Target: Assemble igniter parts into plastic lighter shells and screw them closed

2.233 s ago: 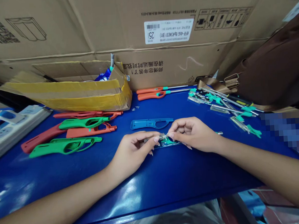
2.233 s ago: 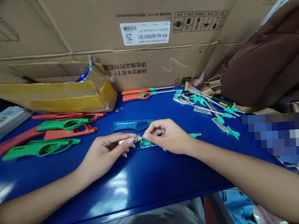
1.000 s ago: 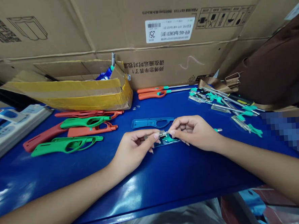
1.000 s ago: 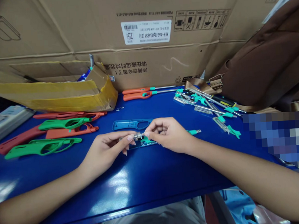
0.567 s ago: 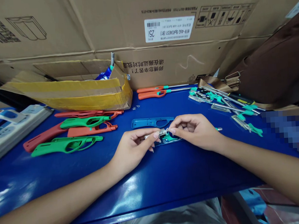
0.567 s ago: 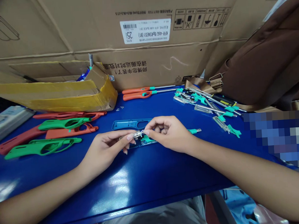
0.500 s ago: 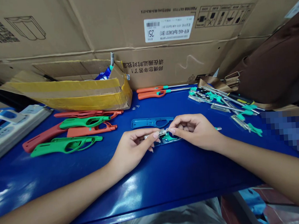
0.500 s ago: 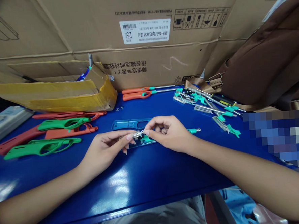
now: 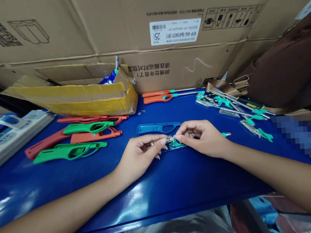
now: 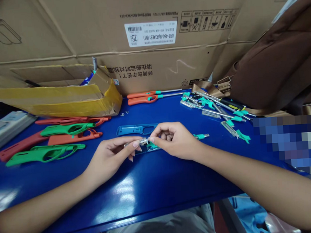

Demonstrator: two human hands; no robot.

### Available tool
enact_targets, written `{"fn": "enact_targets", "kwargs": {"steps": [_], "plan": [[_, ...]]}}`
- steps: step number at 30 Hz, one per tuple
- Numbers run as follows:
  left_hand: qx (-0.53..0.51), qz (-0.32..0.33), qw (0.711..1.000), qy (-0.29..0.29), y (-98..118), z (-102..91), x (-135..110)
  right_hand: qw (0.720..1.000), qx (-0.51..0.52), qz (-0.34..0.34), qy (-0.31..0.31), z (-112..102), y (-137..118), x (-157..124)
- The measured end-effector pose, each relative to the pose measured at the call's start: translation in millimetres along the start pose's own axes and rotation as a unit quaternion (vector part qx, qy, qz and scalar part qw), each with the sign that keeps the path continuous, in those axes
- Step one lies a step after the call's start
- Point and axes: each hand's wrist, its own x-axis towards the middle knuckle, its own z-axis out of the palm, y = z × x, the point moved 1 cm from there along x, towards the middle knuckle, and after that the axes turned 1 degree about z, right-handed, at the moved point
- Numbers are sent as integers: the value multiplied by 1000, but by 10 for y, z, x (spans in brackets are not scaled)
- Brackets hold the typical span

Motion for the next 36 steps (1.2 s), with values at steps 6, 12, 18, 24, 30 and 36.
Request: {"fn": "enact_targets", "kwargs": {"steps": [6, 12, 18, 24, 30, 36], "plan": [[11, 3, 1000, -4, 22, -9, -4, 999, -43, -5, -26, -53, -15, 11], [21, 20, 999, -13, 19, 3, -14, 998, -46, -21, -29, -51, -29, 2], [38, 34, 999, -7, 14, -44, -29, 995, -88, -47, -22, -94, -23, 0], [234, 163, 957, -61, 90, -188, -5, 927, -294, -222, -66, -214, 1, 6], [343, 259, 900, -75, 97, -254, 33, 891, -369, -242, -110, -244, 44, 17], [377, 259, 882, -116, 73, -272, 47, 884, -381, -242, -123, -249, 60, 18]]}}
